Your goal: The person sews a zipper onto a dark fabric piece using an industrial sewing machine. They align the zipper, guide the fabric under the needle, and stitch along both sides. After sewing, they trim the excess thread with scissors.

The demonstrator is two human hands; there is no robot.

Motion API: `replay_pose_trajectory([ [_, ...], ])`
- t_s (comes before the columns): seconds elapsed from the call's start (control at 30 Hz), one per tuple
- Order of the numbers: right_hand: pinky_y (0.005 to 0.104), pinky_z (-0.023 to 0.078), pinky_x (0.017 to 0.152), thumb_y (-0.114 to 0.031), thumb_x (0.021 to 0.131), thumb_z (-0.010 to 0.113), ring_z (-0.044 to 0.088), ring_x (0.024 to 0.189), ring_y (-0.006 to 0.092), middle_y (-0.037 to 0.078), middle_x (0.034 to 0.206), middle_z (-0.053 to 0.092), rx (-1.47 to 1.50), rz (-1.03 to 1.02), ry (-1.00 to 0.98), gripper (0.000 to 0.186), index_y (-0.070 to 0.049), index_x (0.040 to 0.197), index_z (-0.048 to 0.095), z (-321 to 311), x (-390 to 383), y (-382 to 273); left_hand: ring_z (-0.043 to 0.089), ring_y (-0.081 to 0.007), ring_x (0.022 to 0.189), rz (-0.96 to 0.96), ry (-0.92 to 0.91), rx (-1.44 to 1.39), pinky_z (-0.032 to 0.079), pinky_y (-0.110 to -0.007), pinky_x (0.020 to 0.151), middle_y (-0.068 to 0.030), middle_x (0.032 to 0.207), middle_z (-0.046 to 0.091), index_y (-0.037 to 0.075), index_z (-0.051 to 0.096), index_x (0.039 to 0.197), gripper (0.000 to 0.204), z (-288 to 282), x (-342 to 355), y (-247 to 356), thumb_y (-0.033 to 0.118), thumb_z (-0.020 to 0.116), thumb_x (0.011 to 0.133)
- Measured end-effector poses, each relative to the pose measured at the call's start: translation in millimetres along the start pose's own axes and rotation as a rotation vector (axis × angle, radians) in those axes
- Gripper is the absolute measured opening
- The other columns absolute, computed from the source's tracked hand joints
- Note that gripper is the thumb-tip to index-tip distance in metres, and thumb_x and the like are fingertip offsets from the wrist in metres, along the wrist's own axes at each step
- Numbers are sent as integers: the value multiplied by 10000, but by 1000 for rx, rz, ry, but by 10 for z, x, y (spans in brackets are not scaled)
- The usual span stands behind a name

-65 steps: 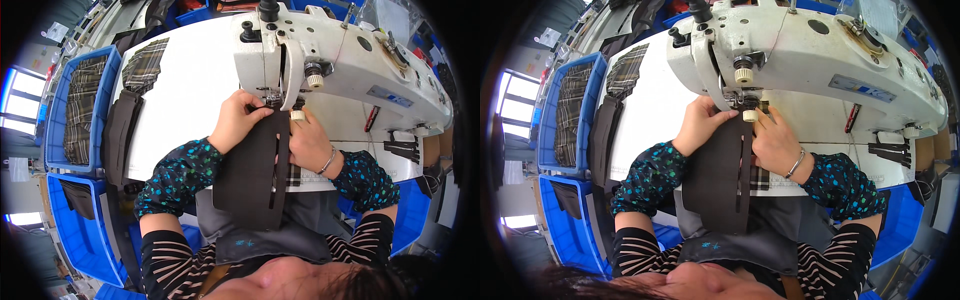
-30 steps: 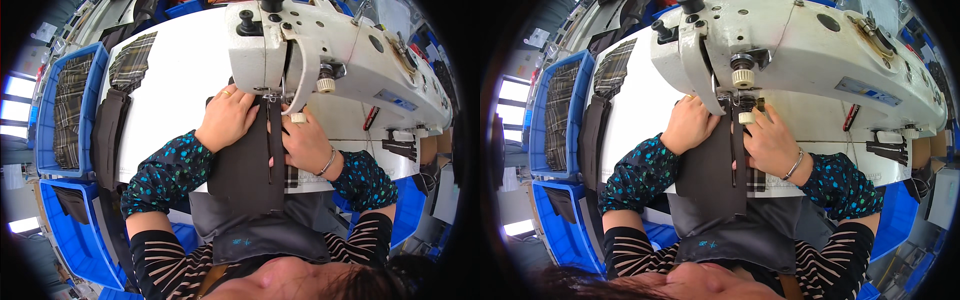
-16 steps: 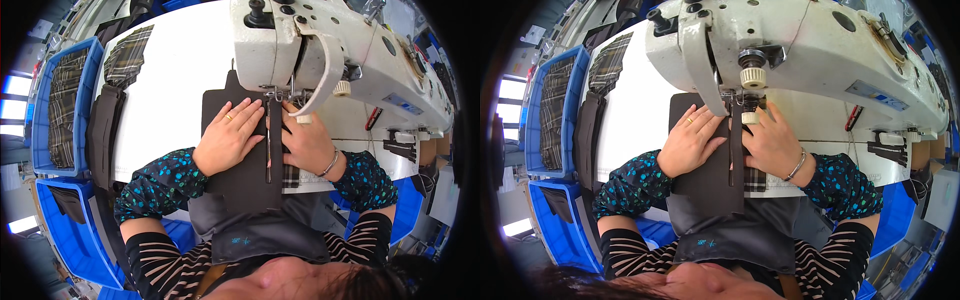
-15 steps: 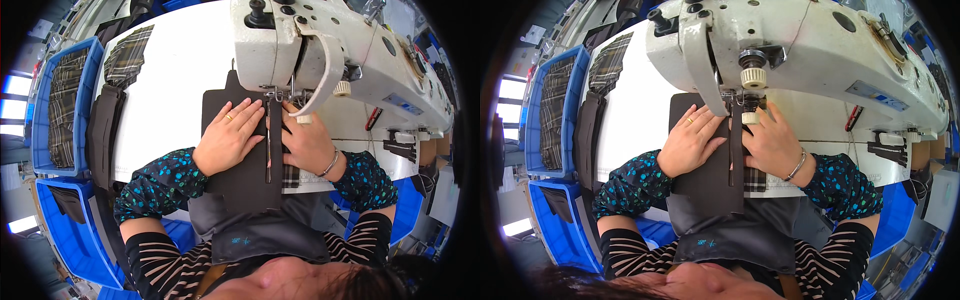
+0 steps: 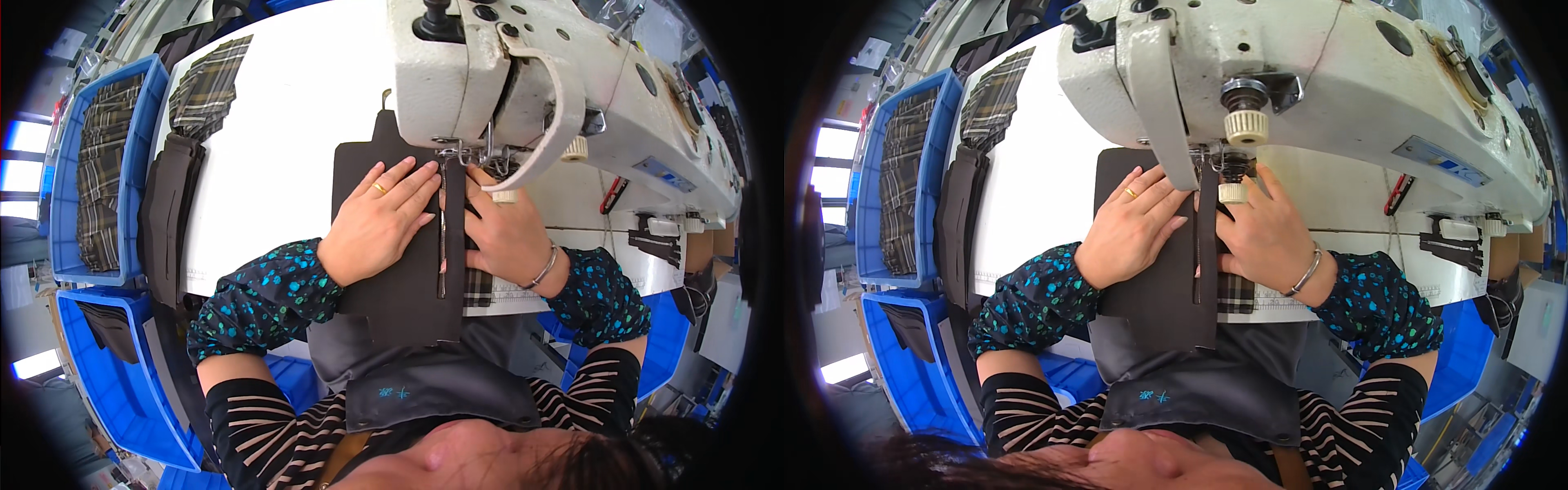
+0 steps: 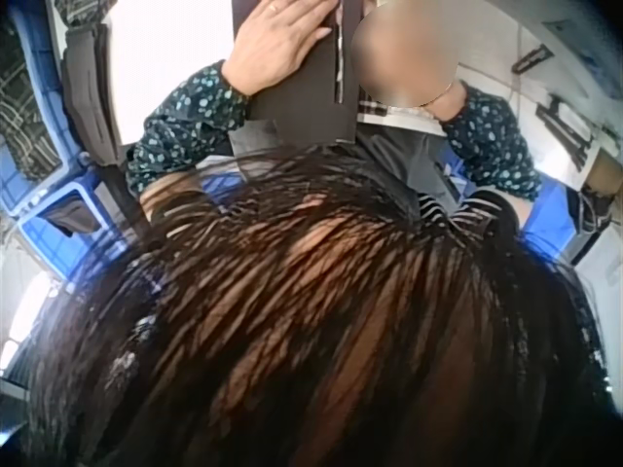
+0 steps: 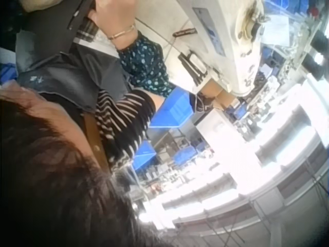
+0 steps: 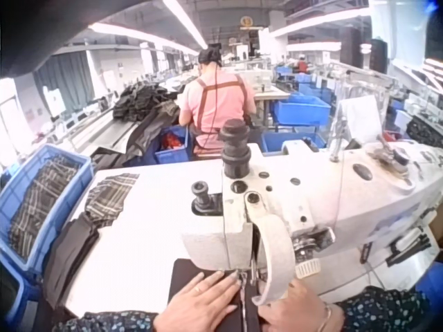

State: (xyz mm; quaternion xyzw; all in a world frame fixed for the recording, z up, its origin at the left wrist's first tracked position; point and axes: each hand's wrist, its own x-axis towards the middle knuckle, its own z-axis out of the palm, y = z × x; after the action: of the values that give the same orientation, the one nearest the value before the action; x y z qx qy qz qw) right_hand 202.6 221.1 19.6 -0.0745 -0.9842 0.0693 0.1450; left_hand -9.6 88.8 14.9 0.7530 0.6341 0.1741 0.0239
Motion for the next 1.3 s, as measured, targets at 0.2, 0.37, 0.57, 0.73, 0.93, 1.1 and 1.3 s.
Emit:
replay_pose_trajectory([
  [0.2, 594, 411, 1138, -602, 727, 838, 618, 1190, 406, 151, 1227, 699, 10, -3, 40, 731, -87, 1235, 736, 36, -2, 10, 486, -301, 1470, -5, 8, 15, 394, -515, 1210, -80, 1577, 543, 54, 600, 1471, 481, 12, 21, 11, 273, 609, 1043],
  [0.37, 602, 412, 1136, -601, 726, 841, 628, 1168, 403, 149, 1178, 707, 12, -16, 50, 734, -76, 1228, 740, 15, 10, 9, 501, -303, 1459, -20, 22, 25, 402, -515, 1203, -83, 1571, 551, 53, 607, 1463, 478, 28, 15, 16, 273, 612, 1040],
  [0.57, 610, 407, 1137, -582, 708, 857, 628, 1164, 394, 145, 1183, 694, 15, 3, 35, 714, -80, 1204, 747, 38, -8, 9, 509, -303, 1452, -16, 16, 31, 412, -516, 1191, -83, 1561, 561, 53, 613, 1455, 471, 12, 30, 24, 273, 614, 1039],
  [0.73, 619, 398, 1150, -532, 697, 875, 633, 1147, 376, 120, 1161, 693, 14, -18, 32, 650, -84, 1151, 750, 24, 7, 17, 532, -301, 1423, -4, 11, 70, 438, -521, 1165, -83, 1535, 580, 52, 625, 1433, 462, -8, 50, 36, 288, 619, 1037],
  [0.93, 515, 509, 1048, -370, 741, 886, 660, 994, 280, 66, 1041, 686, 72, -18, 14, 423, -97, 1043, 772, -190, -69, 154, 546, -302, 1405, -2, 21, 70, 456, -518, 1148, -89, 1517, 590, 46, 629, 1422, 473, -17, 44, 11, 319, 622, 1036],
  [1.1, 445, 524, 870, -357, 808, 855, 646, 944, 266, 52, 1051, 700, 33, 20, 220, 427, -69, 1113, 774, -164, 25, 147, 527, -320, 1425, 6, 43, 37, 445, -534, 1174, -127, 1471, 593, 27, 606, 1407, 508, -10, 43, 36, 305, 691, 989],
  [1.3, 422, 539, 1018, -496, 835, 807, 657, 1249, 313, 102, 1480, 627, -27, 55, -10, 768, -36, 1424, 631, -24, 46, 141, 539, -304, 1409, 7, 30, 76, 448, -512, 1157, -92, 1515, 588, 45, 626, 1431, 519, -12, 42, 33, 353, 651, 1013],
])
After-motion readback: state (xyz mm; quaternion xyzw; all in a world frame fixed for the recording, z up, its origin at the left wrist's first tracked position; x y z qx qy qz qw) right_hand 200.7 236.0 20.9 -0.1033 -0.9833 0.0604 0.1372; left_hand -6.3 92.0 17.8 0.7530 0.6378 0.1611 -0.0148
